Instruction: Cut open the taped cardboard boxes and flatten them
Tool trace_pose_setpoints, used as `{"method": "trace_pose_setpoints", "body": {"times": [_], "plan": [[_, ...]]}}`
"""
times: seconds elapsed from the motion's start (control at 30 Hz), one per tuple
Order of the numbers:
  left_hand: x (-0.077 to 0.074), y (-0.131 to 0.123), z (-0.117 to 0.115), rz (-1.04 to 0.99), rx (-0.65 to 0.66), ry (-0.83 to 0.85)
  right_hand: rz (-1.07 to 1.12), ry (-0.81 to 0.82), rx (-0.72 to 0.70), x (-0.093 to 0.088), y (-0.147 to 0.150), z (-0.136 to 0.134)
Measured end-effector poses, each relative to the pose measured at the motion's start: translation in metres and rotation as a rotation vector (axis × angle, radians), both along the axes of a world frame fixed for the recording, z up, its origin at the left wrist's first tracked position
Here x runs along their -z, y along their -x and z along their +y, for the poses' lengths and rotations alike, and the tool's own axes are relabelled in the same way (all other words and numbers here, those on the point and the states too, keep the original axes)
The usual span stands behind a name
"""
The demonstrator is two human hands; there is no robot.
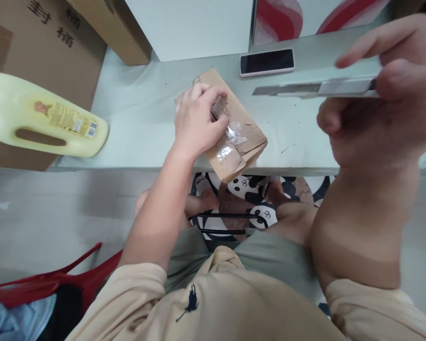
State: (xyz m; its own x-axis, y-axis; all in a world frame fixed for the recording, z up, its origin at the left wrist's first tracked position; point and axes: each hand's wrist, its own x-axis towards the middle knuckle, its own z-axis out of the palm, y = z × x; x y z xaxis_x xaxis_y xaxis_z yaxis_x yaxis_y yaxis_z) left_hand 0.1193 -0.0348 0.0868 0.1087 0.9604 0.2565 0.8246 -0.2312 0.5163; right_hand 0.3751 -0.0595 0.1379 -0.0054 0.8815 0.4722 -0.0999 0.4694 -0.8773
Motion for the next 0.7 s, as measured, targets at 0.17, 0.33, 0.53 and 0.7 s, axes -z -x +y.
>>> {"method": "trace_pose_setpoints", "body": {"times": [0.17,0.33,0.53,0.7], "plan": [[0.003,0.006,-0.005,-0.009,0.06,-0.06,-0.157,0.13,-0.256,0.001,-0.001,-0.003],[0.009,0.005,-0.004,-0.018,0.045,-0.064,-0.306,0.093,-0.264,0.0,0.006,-0.009],[0.019,0.008,0.0,-0.069,0.053,-0.095,-0.387,0.118,-0.272,0.002,0.011,-0.008],[0.03,0.013,0.007,-0.104,0.067,-0.113,-0.506,0.1,-0.255,-0.001,0.01,-0.01]]}}
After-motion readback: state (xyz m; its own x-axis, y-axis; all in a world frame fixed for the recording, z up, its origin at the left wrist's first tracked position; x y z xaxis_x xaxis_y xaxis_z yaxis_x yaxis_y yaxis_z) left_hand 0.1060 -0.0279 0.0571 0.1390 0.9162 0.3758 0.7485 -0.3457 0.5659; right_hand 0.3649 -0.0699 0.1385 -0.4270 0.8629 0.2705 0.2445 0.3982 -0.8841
